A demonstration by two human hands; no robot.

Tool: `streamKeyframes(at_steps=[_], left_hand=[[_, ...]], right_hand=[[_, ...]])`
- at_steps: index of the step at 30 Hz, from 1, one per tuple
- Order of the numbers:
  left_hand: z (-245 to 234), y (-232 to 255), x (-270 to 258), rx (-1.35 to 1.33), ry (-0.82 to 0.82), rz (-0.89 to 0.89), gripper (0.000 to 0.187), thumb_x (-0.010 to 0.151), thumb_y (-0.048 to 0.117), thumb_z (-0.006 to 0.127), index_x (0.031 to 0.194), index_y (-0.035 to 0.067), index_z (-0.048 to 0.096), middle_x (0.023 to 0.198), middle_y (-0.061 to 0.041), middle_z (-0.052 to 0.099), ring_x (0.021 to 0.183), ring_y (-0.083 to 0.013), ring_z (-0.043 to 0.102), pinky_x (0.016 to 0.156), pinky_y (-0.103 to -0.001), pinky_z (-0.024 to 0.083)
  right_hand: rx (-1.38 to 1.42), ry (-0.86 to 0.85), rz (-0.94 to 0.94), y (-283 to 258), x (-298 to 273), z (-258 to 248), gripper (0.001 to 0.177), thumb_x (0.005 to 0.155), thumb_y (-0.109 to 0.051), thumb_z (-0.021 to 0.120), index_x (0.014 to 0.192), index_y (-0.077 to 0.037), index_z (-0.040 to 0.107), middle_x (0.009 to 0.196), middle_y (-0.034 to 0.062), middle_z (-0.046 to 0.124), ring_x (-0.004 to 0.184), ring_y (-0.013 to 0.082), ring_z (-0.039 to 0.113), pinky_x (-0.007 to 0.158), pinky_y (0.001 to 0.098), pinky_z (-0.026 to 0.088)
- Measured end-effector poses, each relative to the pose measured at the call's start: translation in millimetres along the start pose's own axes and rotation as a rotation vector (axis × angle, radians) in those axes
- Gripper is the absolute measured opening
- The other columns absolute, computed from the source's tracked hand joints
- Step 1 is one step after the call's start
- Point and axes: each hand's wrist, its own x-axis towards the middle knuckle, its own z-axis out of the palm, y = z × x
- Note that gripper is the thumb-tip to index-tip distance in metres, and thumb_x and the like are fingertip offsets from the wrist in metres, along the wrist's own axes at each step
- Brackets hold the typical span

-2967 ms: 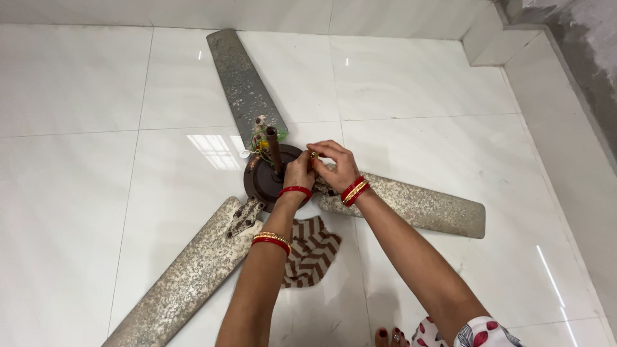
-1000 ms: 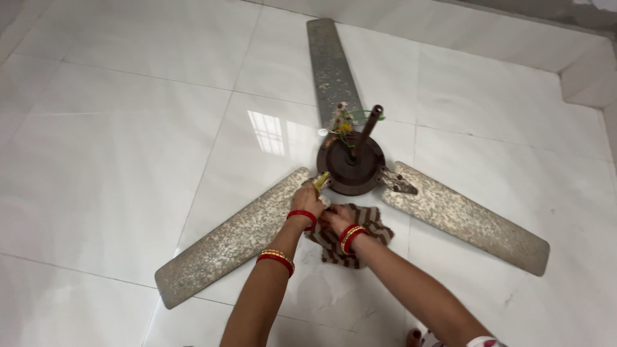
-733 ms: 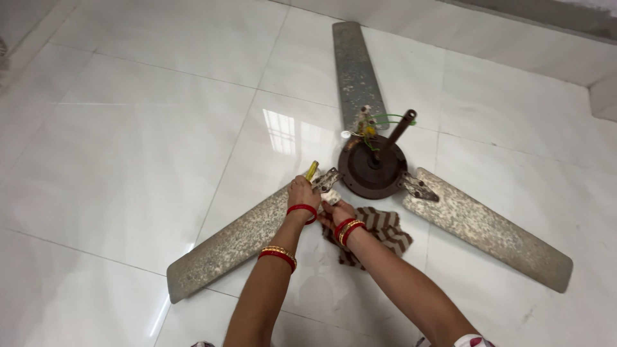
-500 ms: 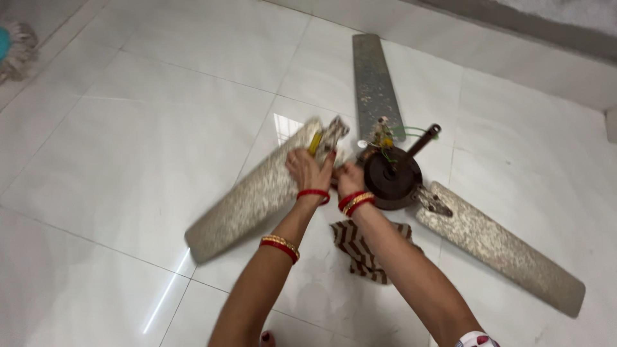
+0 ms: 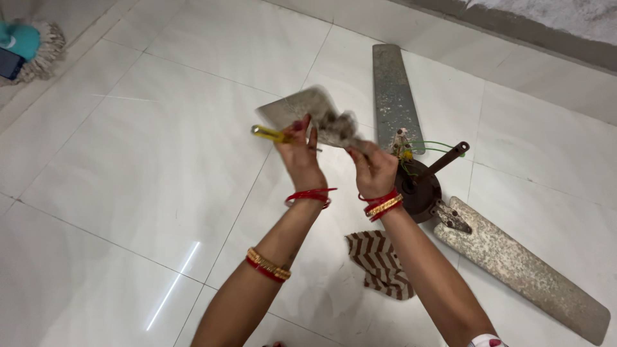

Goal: The person uses a screwdriver to loosen and remove the screws holding the blades to the ceiling fan motor. They remove one blade and set it aside, then continue to loosen the remaining screws on the motor hub.

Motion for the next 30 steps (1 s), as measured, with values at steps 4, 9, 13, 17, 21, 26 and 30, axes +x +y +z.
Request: streamKeyframes(at_steps=[4, 9, 13, 17, 21, 26, 30], left_hand=[[-42.3, 0.0, 6.4, 0.002, 0.254, -0.368, 0.049, 0.095, 0.029, 0.065, 0.131, 0.001, 0.046, 0.113, -0.014, 0.06, 0.103, -0.0285, 0.061, 0.087, -0.044, 0.054], [-147.9, -33.0, 22.1, 0.113, 0.011, -0.71, 0.05, 0.081, -0.002, 0.064, 0.129, 0.001, 0.052, 0.105, -0.012, 0.066, 0.093, -0.023, 0.066, 0.082, -0.04, 0.06], [-235.1, -80.9, -1.8, 0.267, 0.178, -0.682, 0.046, 0.077, -0.008, 0.067, 0.122, -0.005, 0.055, 0.097, -0.015, 0.069, 0.082, -0.0259, 0.069, 0.073, -0.039, 0.059], [-291.3, -112.7, -19.1, 0.534, 0.258, -0.591, 0.044, 0.076, -0.004, 0.073, 0.117, -0.002, 0.059, 0.094, -0.01, 0.071, 0.08, -0.0221, 0.069, 0.072, -0.036, 0.057], [-306.2, -129.4, -27.8, 0.622, 0.47, -0.509, 0.039, 0.101, 0.028, 0.068, 0.118, -0.006, 0.062, 0.096, -0.009, 0.061, 0.079, -0.018, 0.056, 0.069, -0.035, 0.049], [-290.3, -116.4, -35.8, 1.045, 0.507, -0.488, 0.049, 0.104, 0.04, 0.045, 0.113, -0.007, 0.057, 0.116, -0.015, 0.05, 0.088, -0.0278, 0.061, 0.074, -0.041, 0.053], [-262.8, -111.7, -36.4, 1.378, 0.399, -0.331, 0.047, 0.105, 0.04, 0.049, 0.112, -0.006, 0.06, 0.122, -0.018, 0.048, 0.109, -0.0318, 0.051, 0.091, -0.043, 0.046]], right_hand=[[-0.327, -0.191, -0.496, 19.0, -12.2, -0.1, 0.034, 0.099, 0.012, 0.055, 0.118, -0.007, 0.075, 0.113, 0.012, 0.077, 0.102, 0.0228, 0.077, 0.083, 0.0303, 0.066], [-0.566, -0.349, -0.476, 58.4, -56.9, 7.4, 0.052, 0.093, 0.012, 0.06, 0.129, -0.023, 0.072, 0.126, 0.0069, 0.075, 0.113, 0.0234, 0.073, 0.091, 0.0328, 0.064], [-0.578, -0.628, -0.426, 90.7, -103.5, 16.3, 0.04, 0.093, -0.01, 0.067, 0.13, -0.024, 0.068, 0.131, 0.0097, 0.069, 0.121, 0.0256, 0.066, 0.104, 0.0383, 0.056], [-0.566, -0.709, -0.359, 105.5, -138.8, 26.9, 0.034, 0.091, -0.01, 0.064, 0.125, -0.017, 0.07, 0.135, 0.0065, 0.067, 0.128, 0.0232, 0.061, 0.111, 0.0348, 0.05], [-0.558, -0.682, -0.365, 114.2, -153.1, 28.7, 0.035, 0.086, -0.009, 0.066, 0.12, -0.011, 0.071, 0.135, 0.0073, 0.065, 0.129, 0.0233, 0.059, 0.111, 0.0339, 0.049], [-0.524, -0.759, -0.283, 119.8, -160.5, 26.3, 0.037, 0.084, 0.003, 0.062, 0.117, -0.01, 0.073, 0.132, 0.0057, 0.067, 0.131, 0.0219, 0.06, 0.111, 0.0292, 0.052], [-0.347, -0.68, 0.038, 112.2, -163.1, 15.2, 0.027, 0.089, 0.003, 0.066, 0.112, -0.009, 0.076, 0.129, 0.0095, 0.067, 0.122, 0.0258, 0.061, 0.104, 0.033, 0.052]])
